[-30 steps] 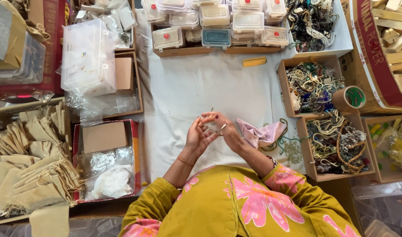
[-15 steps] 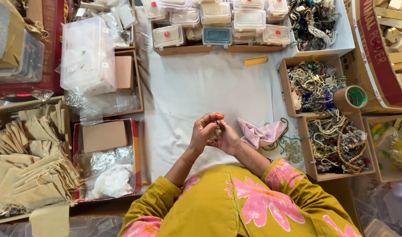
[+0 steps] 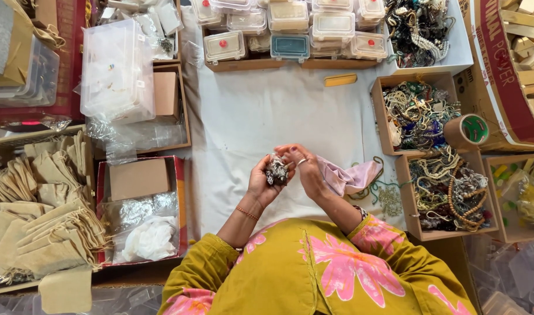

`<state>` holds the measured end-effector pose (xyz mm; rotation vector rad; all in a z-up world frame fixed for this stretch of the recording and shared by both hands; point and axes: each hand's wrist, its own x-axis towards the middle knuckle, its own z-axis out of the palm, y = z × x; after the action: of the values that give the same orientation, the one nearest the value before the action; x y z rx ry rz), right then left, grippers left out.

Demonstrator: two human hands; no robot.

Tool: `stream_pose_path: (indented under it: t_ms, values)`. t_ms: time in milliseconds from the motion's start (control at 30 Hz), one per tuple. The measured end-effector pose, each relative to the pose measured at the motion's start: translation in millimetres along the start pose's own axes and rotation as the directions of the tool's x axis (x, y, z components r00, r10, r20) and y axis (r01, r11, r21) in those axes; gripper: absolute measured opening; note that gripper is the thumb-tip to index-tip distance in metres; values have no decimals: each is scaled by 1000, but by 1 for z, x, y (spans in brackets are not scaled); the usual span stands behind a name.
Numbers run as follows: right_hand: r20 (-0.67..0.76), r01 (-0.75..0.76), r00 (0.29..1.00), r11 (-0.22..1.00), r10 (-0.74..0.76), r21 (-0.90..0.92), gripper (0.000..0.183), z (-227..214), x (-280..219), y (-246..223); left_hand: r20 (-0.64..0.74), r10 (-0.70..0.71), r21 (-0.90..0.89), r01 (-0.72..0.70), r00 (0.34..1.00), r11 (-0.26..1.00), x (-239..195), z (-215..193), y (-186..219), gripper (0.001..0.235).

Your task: Cleaning jewelry with a cloth and packing them into various small bags and boxes.

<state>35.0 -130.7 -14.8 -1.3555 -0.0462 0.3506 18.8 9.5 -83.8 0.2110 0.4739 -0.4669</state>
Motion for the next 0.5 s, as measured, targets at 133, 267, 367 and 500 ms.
stream_pose_path:
  t_ms: [133,267,367,500]
  values:
    - [-136,-15,990,1000,18,22,34,-15,10,26,55,126,65,-129,991,989,8,-14,3,35]
    - [-58,-299,942,908,329,295,42,-23,7,64,117,309,416,-329,944,848,-3,3,-3,30]
    - [105,-474,870,758,482,447,45,-28,6,88,200,322,643,-372,925,669,-2,-5,-13,26]
    - [189,-546,825,663,533,512,47,-38,12,104,422,413,757,-564,807,330,-27,22,-10,21]
